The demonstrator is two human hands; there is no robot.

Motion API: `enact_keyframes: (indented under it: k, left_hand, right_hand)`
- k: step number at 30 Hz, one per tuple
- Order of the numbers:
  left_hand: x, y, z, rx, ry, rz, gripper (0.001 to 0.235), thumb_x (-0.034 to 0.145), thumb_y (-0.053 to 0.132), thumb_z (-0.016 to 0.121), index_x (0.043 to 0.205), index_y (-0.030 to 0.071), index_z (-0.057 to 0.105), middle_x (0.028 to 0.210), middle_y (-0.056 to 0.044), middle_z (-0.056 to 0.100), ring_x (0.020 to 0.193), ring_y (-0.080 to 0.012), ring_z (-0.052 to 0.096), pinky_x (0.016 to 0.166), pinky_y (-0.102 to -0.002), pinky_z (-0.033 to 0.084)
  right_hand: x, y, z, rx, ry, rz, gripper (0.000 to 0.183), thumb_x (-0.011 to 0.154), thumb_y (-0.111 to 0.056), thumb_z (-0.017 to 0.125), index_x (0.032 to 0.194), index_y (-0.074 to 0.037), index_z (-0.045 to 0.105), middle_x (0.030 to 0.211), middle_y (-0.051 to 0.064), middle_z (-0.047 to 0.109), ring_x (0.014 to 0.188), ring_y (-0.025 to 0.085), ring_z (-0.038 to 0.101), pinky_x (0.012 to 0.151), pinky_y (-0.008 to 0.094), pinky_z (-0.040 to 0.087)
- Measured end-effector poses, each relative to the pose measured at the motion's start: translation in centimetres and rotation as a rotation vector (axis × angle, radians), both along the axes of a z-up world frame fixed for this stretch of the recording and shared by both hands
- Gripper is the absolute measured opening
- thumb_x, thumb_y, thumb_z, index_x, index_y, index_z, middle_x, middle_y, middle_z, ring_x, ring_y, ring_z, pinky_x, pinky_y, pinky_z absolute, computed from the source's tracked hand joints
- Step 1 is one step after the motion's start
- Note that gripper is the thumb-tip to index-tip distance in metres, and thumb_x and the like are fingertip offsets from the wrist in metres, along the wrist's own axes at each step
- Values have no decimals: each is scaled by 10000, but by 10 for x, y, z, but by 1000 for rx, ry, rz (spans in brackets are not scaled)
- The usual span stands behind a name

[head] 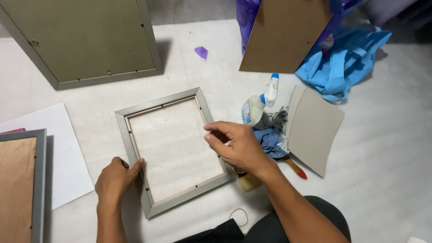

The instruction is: Cleaning picture frame backboards with a brush and fitting them into frames

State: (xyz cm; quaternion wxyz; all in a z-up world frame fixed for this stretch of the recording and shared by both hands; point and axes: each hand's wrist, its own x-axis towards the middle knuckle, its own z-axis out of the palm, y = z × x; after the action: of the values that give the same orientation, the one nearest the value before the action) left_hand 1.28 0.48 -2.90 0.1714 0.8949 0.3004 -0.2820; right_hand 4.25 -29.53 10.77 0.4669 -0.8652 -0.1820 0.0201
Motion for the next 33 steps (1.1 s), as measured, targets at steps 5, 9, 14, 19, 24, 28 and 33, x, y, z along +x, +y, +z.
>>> enact_keyframes:
  k: [5, 9, 14, 19, 24, 28, 33]
  left_hand:
    - [3, 12, -9, -91, -41, 98, 639, 914, 723, 574, 878, 92, 670, 697, -67, 707, 658, -225, 684, 671, -328, 504]
    - [8, 16, -11, -110, -7, 105, 678, 905, 773, 520, 850, 113, 663, 678, -37, 701, 646, -200, 681, 664, -306, 498]
    - [13, 21, -24, -110, 17, 100, 699, 890, 804, 496, 834, 128, 664, 660, -17, 669, 629, -174, 658, 642, -285, 469]
    - [15, 23, -25, -109, 30, 107, 707, 887, 808, 477, 834, 130, 672, 663, -12, 682, 633, -170, 667, 643, -282, 477]
    - [12, 20, -19, -110, -10, 110, 710, 888, 788, 499, 859, 106, 695, 684, -43, 713, 646, -184, 685, 666, -291, 509]
    - [7, 21, -16, -130, -43, 123, 702, 887, 772, 523, 826, 94, 697, 664, -51, 701, 597, -189, 664, 655, -298, 511]
    - [11, 24, -22, -137, -49, 104, 711, 867, 810, 498, 787, 123, 663, 636, -13, 660, 583, -164, 629, 640, -276, 492]
  right_hand:
    - [50, -42, 44, 204, 83, -291, 173, 954, -70, 621, 1079, -1, 717, 858, 102, 750, 728, 148, 718, 640, 240, 599]
    - [159, -102, 27, -179, -290, -310, 276, 993, -65, 608, 1230, 57, 681, 994, 137, 746, 820, 170, 701, 678, 261, 556]
    - [276, -166, 6, -624, -571, -270, 486, 918, -82, 606, 1369, 95, 588, 1274, 258, 624, 1043, 407, 597, 899, 452, 482]
    - [299, -166, 19, -895, -339, -350, 737, 899, -89, 617, 1580, 16, 353, 1583, 264, 332, 1428, 433, 307, 1102, 560, 319]
    - [309, -180, 7, -1020, -552, -269, 921, 783, -195, 783, 1597, -5, 398, 1400, 289, 509, 1198, 490, 455, 962, 570, 352]
    - [322, -191, 1, -992, -487, -263, 867, 740, -242, 858, 1543, -91, 571, 1328, 280, 471, 1080, 478, 395, 896, 568, 329]
    - [320, -184, 9, -927, -413, -292, 809, 727, -184, 890, 1453, -97, 545, 1270, 310, 406, 1108, 519, 363, 918, 608, 300]
